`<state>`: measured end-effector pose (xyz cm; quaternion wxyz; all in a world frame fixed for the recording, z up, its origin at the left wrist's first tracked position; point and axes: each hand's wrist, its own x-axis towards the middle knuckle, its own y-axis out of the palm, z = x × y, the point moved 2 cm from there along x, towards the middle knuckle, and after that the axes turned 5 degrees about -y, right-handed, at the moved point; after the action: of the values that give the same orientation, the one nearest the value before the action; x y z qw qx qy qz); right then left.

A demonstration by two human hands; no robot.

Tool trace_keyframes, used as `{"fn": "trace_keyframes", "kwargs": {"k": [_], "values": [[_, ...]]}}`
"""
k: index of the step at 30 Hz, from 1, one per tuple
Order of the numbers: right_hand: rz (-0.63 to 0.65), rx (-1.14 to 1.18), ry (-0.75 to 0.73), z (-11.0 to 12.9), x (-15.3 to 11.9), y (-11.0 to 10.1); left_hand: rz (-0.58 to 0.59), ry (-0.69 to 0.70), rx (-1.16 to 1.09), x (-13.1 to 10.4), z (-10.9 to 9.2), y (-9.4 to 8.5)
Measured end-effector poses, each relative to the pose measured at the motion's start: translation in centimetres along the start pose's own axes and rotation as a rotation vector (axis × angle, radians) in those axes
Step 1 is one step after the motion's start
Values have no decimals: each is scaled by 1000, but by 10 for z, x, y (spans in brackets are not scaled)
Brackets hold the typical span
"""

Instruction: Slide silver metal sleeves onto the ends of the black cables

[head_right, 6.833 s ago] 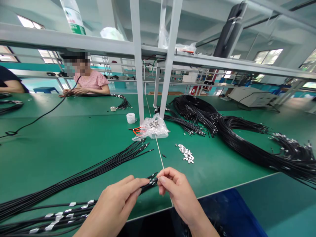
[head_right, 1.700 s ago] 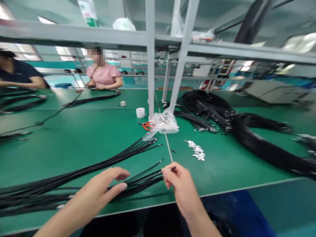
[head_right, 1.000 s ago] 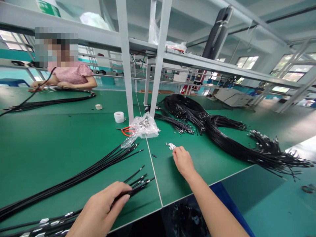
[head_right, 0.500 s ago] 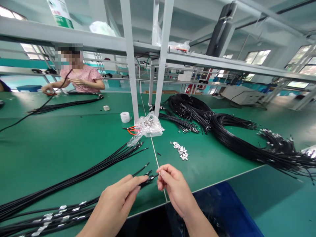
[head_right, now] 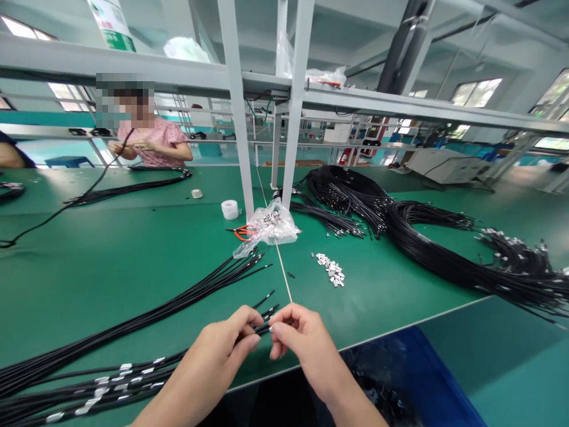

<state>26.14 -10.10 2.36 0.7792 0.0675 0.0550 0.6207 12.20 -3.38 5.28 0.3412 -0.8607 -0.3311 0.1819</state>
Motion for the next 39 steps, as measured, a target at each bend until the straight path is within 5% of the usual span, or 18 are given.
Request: {"fn": "trace_keyframes", "kwargs": {"k": [7, 14, 18, 25, 28, 33, 39], "values": [[-42, -8, 23, -16, -2, 1, -16, -27, -108, -2, 2, 0], [-206, -510, 20, -6, -3, -19, -11, -29, 146, -3, -1, 0], [-337, -539, 55, -2, -1, -19, -57, -115, 341, -27, 26, -24], [-192, -494, 12, -42, 6, -27, -142, -346, 590, -74, 86, -79], [-206, -663, -20, -47, 12, -42, -217, -377, 668, -55, 95, -86], [-425, -996, -182, -18, 27, -88, -275, -341, 755, -5, 98, -81], [-450, -1263, -126, -4, 66, -131, -233, -401, 577, 7, 102, -97]]}}
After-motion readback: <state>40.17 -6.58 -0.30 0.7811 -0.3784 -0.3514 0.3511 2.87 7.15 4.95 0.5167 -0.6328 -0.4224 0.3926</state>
